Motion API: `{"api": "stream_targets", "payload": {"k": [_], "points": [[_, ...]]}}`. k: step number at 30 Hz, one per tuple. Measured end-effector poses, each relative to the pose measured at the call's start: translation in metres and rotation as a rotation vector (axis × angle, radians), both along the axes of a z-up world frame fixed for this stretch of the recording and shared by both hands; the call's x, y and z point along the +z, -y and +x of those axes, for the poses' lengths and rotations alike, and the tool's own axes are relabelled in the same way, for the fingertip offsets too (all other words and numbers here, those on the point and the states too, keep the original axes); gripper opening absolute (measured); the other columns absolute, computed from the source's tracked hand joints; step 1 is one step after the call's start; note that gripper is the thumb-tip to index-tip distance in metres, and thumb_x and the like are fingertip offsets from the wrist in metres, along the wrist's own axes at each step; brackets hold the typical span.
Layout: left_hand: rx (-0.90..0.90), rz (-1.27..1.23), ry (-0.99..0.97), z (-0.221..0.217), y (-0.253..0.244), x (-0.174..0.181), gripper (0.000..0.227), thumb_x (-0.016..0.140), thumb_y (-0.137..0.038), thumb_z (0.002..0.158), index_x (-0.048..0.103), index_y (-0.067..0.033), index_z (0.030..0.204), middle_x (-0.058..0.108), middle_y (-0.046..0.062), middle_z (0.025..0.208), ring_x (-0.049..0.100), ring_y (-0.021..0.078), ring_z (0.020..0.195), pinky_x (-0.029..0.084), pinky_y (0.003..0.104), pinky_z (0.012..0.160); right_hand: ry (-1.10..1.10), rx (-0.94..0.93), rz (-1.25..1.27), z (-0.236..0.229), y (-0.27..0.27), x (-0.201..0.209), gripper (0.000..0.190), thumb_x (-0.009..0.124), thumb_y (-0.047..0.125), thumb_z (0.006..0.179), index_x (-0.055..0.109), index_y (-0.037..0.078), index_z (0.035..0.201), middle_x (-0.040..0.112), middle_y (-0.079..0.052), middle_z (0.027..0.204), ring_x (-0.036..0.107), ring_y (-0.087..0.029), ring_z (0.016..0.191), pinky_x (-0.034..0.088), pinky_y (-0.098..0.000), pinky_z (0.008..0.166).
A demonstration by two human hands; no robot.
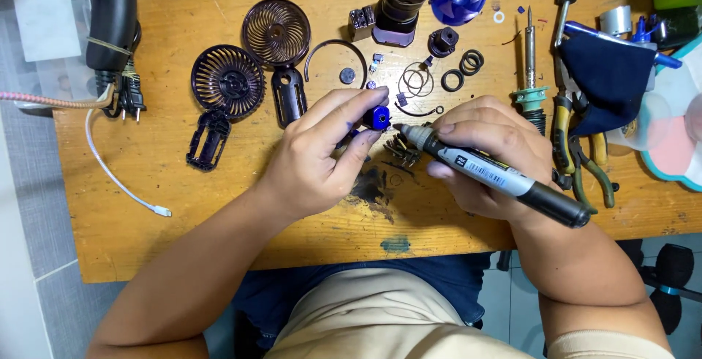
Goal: Repairing a small electronic device by inspecting and marking components on a workbench using tweezers and a marker.
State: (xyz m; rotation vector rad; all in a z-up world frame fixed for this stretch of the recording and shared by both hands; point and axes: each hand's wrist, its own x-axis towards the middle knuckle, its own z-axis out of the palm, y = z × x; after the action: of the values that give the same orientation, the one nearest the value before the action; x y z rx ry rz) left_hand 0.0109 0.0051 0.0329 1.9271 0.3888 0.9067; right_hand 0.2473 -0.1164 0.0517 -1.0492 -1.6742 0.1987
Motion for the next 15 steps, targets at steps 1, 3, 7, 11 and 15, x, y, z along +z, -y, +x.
{"api": "stream_targets", "payload": {"k": [1, 3, 7, 11, 15], "points": [[-0.001, -0.001, 0.000, 0.0003, 0.0000, -0.0006, 0.037, 0.070, 0.002, 0.113, 0.069, 0.0076, 0.150, 0.078, 0.025, 0.134, 0.082, 0.0443, 0.121, 0.070, 0.053, 0.099, 0.000, -0.001, -0.001, -0.0004, -0.0008, 0.0008, 0.026, 0.089, 0.009, 0.101, 0.075, -0.010, 0.111, 0.080, -0.026, 0.095, 0.077, -0.042, 0.076, 0.065, -0.0521, 0.072], [-0.020, 0.010, 0.001, 0.0006, 0.0005, -0.0021, 0.037, 0.067, 0.001, 0.115, 0.068, 0.0071, 0.152, 0.077, 0.025, 0.131, 0.081, 0.0463, 0.119, 0.069, 0.054, 0.097, 0.032, 0.009, 0.011, -0.0015, -0.0021, 0.0021, 0.024, 0.084, 0.010, 0.106, 0.077, -0.011, 0.114, 0.080, -0.026, 0.095, 0.076, -0.043, 0.076, 0.064, -0.0527, 0.072], [-0.032, 0.011, 0.002, 0.0013, 0.0020, -0.0016, 0.037, 0.066, 0.000, 0.116, 0.067, 0.0068, 0.153, 0.077, 0.024, 0.132, 0.080, 0.0454, 0.120, 0.068, 0.055, 0.100, 0.062, -0.002, 0.023, -0.0058, -0.0029, 0.0053, 0.023, 0.082, 0.013, 0.108, 0.079, -0.010, 0.111, 0.081, -0.024, 0.095, 0.075, -0.042, 0.075, 0.063, -0.0518, 0.072], [-0.051, 0.008, -0.003, 0.0013, 0.0023, 0.0013, 0.038, 0.065, 0.002, 0.116, 0.066, 0.0070, 0.154, 0.076, 0.025, 0.132, 0.080, 0.0449, 0.121, 0.068, 0.055, 0.101, 0.076, -0.011, 0.011, -0.0063, -0.0017, 0.0064, 0.024, 0.082, 0.014, 0.109, 0.079, -0.010, 0.111, 0.080, -0.025, 0.094, 0.074, -0.043, 0.075, 0.063, -0.0522, 0.072], [-0.073, 0.020, -0.016, 0.0009, 0.0014, 0.0020, 0.040, 0.065, 0.003, 0.116, 0.065, 0.0066, 0.156, 0.075, 0.024, 0.131, 0.080, 0.0444, 0.121, 0.068, 0.056, 0.101, 0.081, 0.002, 0.005, -0.0100, -0.0031, 0.0095, 0.024, 0.080, 0.016, 0.110, 0.080, -0.009, 0.110, 0.080, -0.024, 0.094, 0.075, -0.042, 0.076, 0.063, -0.0526, 0.072]]}}
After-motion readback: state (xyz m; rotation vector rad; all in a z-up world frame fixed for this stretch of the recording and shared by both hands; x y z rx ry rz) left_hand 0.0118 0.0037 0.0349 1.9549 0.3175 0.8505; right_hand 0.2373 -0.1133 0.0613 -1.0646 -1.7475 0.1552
